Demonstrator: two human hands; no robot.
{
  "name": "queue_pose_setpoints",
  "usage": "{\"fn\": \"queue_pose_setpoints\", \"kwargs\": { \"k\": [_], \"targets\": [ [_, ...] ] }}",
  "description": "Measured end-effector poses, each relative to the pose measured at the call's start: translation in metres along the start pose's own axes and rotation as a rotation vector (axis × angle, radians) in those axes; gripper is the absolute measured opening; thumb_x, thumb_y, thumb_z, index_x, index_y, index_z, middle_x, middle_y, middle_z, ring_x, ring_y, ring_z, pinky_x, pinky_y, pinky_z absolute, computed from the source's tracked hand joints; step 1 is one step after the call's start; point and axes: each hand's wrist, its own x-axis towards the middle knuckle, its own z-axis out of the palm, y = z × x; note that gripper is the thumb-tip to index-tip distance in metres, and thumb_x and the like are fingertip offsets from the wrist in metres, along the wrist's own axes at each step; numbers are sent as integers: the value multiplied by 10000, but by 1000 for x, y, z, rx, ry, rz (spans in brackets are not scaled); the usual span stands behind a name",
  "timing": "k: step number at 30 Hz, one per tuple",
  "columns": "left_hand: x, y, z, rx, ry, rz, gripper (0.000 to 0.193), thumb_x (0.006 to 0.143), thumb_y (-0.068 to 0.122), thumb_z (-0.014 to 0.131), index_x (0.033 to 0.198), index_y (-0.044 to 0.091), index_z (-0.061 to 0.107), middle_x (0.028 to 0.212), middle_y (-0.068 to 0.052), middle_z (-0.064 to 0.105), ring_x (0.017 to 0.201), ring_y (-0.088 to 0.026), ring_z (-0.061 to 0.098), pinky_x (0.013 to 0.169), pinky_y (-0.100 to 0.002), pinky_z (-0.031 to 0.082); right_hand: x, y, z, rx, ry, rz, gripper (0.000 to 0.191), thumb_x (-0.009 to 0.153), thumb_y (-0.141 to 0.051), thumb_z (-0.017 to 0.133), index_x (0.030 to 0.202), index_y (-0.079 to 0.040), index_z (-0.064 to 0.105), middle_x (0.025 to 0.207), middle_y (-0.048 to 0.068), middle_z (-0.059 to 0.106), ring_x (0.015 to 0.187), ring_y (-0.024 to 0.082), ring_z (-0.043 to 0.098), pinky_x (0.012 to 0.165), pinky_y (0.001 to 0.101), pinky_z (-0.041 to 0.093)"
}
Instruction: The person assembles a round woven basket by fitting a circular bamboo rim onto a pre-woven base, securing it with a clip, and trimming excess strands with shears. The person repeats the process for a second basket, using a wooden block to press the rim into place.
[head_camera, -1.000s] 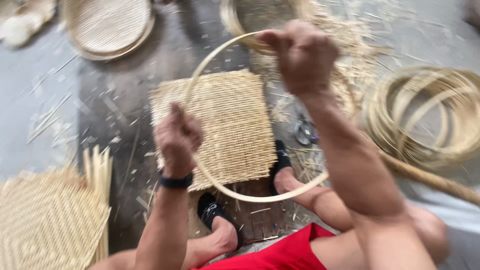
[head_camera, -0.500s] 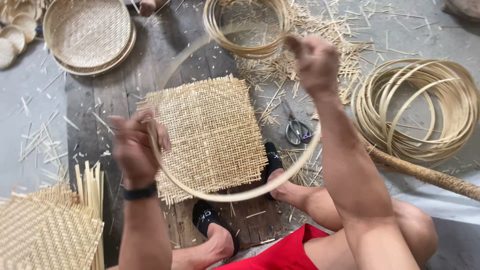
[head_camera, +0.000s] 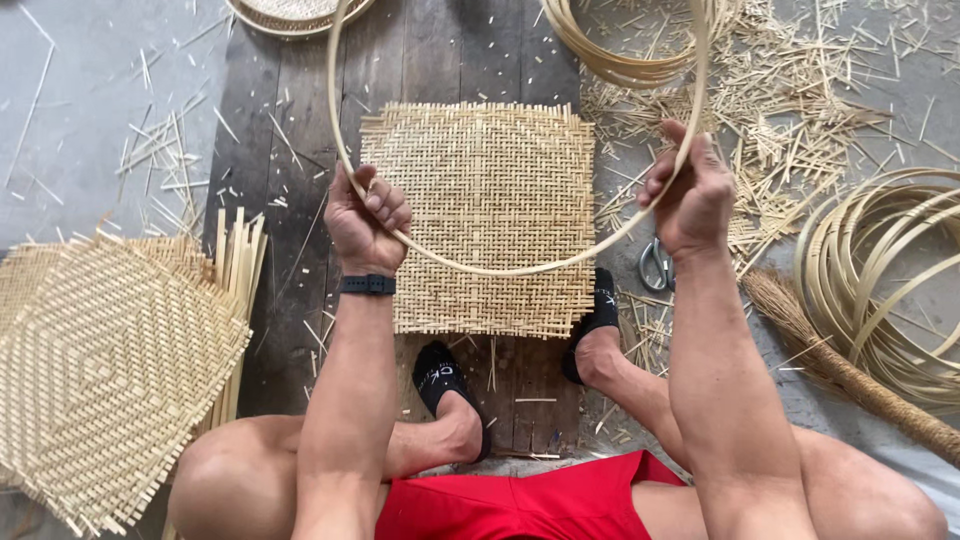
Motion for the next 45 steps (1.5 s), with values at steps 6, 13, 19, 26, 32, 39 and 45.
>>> {"fn": "queue_pose_setpoints", "kwargs": {
  "k": [6, 13, 19, 26, 32, 39, 45],
  "targets": [
    [-7, 13, -2, 105, 86, -78, 459, 1068, 455, 515, 1004, 53, 726, 578, 26, 440, 498, -78, 366, 431, -226, 304, 10, -14, -6, -50, -4, 5, 348, 1135, -286, 506, 1368, -52, 613, 791, 27, 652, 567, 107, 568, 480, 261, 472],
    [4, 6, -15, 165, 189, 229, 395, 1043, 394, 531, 751, 134, 586, 517, 57, 435, 384, -78, 338, 330, -257, 288, 14, 6, -18, -67, -66, -34, 412, 1141, -287, 565, 1535, -166, 579, 683, -54, 488, 496, 37, 410, 416, 220, 370],
    [-3, 16, -8, 88, 105, 10, 411, 1133, 363, 478, 922, 57, 653, 619, 22, 484, 517, -76, 401, 439, -224, 310, 19, 15, -29, 7, -95, -67, 442, 1199, -277, 568, 1622, -155, 532, 734, -22, 499, 512, 51, 405, 413, 209, 339],
    [-8, 6, -22, 84, 146, 86, 392, 1107, 348, 466, 898, 69, 644, 598, 21, 457, 504, -92, 387, 439, -246, 333, 14, 40, -23, -15, -23, -28, 429, 1152, -265, 568, 1565, -153, 545, 701, -28, 515, 490, 52, 425, 394, 233, 351],
    [2, 5, -45, -52, 286, 183, 363, 1076, 307, 488, 807, 86, 591, 576, 7, 440, 481, -114, 393, 407, -265, 324, 14, 53, -18, -132, -134, -4, 413, 1153, -233, 552, 1547, -109, 553, 691, -22, 543, 472, 44, 426, 382, 220, 353],
    [-8, -6, -82, 609, 485, 307, 452, 960, 492, 629, 1266, 172, 720, 702, 34, 572, 492, -49, 455, 393, -226, 391, 31, 120, -44, -409, 37, 176, 340, 1063, -102, 564, 1367, 9, 459, 987, 64, 772, 754, 119, 745, 548, 250, 593],
    [21, -2, -175, 1774, 560, 608, 247, 857, 289, 827, 989, 80, 834, 867, -62, 739, 700, -185, 692, 621, -342, 573, 39, 200, -78, -952, -74, -2, 438, 959, 25, 680, 1383, -72, 731, 1063, 33, 741, 888, 113, 686, 769, 264, 575]
  ]
}}
